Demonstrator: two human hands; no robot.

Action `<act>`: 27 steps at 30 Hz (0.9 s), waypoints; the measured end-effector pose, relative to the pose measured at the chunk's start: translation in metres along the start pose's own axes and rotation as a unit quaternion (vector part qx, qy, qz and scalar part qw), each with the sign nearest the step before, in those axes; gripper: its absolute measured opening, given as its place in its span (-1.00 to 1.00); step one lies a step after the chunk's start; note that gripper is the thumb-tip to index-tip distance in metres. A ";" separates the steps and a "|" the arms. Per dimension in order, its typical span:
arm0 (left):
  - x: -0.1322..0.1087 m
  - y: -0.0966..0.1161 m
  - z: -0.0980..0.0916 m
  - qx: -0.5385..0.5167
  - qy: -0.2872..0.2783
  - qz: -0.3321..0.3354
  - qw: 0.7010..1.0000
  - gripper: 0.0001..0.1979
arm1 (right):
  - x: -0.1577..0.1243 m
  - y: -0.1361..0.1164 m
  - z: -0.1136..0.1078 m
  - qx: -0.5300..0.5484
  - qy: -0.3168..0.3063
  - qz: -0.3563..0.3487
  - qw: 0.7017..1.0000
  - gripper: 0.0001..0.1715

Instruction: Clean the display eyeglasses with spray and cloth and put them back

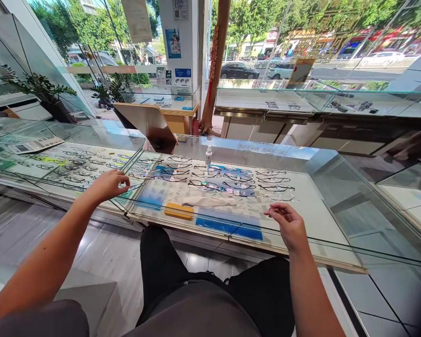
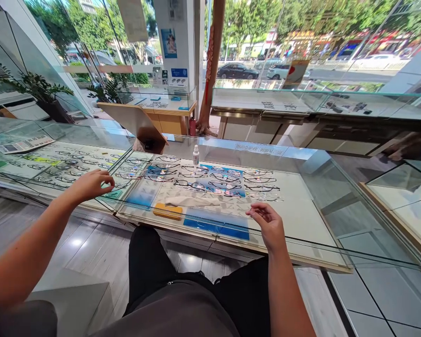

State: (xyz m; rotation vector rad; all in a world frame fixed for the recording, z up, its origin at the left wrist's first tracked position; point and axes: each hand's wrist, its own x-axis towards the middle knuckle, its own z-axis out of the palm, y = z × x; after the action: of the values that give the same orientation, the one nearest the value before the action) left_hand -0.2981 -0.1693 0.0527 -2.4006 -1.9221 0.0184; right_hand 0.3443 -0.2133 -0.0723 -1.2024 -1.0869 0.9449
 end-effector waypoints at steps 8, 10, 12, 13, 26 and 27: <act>-0.014 0.030 -0.042 -0.178 0.030 -0.019 0.983 -0.63 | -0.001 -0.006 0.005 0.018 -0.014 -0.006 1.000 -0.73; -0.012 0.042 -0.048 -0.225 0.054 -0.038 0.972 -0.62 | -0.002 -0.008 0.007 0.032 -0.011 -0.001 0.999 -0.75; -0.008 0.057 -0.052 -0.252 0.077 -0.061 0.963 -0.63 | -0.003 -0.011 0.009 0.043 -0.005 0.002 0.999 -0.76; -0.004 0.065 -0.054 -0.263 0.087 -0.066 0.959 -0.63 | -0.004 -0.013 0.010 0.046 -0.002 0.002 0.999 -0.77; 0.063 0.170 -0.072 -0.402 0.169 0.064 0.897 -0.70 | -0.003 -0.012 0.014 0.057 0.002 -0.013 0.998 -0.81; 0.068 0.176 -0.072 -0.409 0.172 0.076 0.893 -0.71 | -0.003 -0.012 0.014 0.059 0.004 -0.014 0.998 -0.81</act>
State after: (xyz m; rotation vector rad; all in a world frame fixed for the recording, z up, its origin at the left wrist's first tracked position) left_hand -0.1084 -0.1443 0.1163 -2.7087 -1.7671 -1.3619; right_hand 0.3296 -0.2144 -0.0606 -1.0913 -1.0254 0.9696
